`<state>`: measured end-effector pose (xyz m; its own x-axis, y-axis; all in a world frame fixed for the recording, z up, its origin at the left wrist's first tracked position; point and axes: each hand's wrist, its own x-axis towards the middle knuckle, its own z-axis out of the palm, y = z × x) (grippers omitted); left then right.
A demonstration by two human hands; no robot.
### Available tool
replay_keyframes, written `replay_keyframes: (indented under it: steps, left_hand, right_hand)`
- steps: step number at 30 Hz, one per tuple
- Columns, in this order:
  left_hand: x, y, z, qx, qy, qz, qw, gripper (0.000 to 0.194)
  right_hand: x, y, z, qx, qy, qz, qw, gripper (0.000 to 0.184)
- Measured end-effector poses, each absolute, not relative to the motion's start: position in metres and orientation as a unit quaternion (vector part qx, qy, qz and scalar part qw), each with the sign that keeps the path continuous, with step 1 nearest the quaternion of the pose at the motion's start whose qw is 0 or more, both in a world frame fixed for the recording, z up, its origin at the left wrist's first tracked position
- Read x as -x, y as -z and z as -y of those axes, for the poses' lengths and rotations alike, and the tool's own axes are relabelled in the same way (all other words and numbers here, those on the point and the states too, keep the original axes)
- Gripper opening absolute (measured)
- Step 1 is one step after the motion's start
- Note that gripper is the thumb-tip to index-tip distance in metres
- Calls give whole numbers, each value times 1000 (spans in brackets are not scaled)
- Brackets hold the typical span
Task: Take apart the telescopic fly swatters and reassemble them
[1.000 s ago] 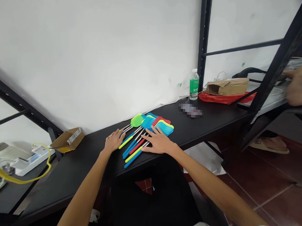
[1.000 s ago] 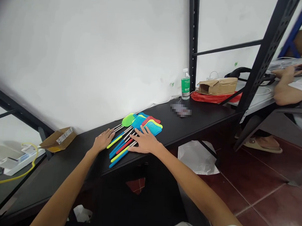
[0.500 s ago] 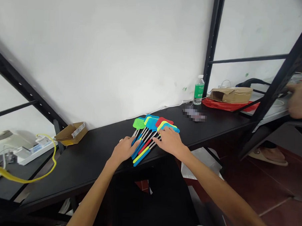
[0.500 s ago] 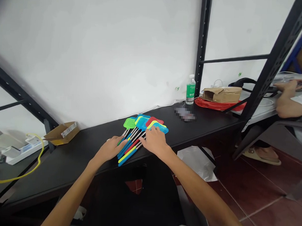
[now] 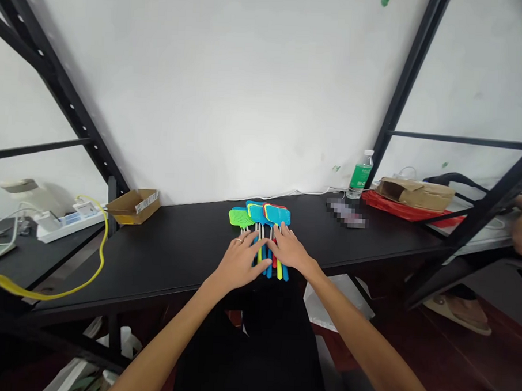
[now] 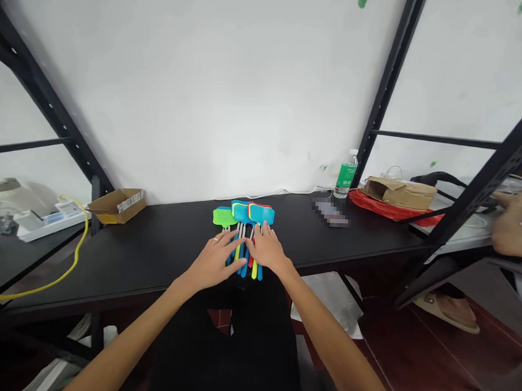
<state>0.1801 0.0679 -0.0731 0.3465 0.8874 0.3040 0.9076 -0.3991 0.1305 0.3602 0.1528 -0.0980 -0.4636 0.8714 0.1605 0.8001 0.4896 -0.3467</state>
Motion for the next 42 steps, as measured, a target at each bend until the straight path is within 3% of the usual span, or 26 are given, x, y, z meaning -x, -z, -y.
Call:
replay_keyframes:
  steps: [4,18,23,26,31,35,38,42]
  left_hand:
    - [-184,92,-79,816,133,563,16,72]
    - [-107,93,-65,748,80,655,64,76]
    - [-114,91,-68,746,88,658,57,76]
    - [-129,89,-72,765,97,633,60,74]
    - [-145,90,-76,778,84,621,35,69]
    - [-133,90,-72,775,83,624,57,58]
    - [-114,89,-66,774,84,624,67,55]
    - [-87,89,-62,782,86,615,59,54]
  right_hand:
    - [-345,99,-163,466,-76,867,158,59]
    - [-251,92,-173,389,-112,894,191,58]
    - [-270,83,-173,460,-72,853,235,46]
    - [-278,76,-179,530,-54,818,214,33]
    - [-276,66,-195,567,-110,799,169,21]
    - [-282,66,-208,553,-300,736,250,11]
    - [-294,70,-210,505,-460,667,299,16]
    - [-314,77,-197,444,-539,628,343,13]
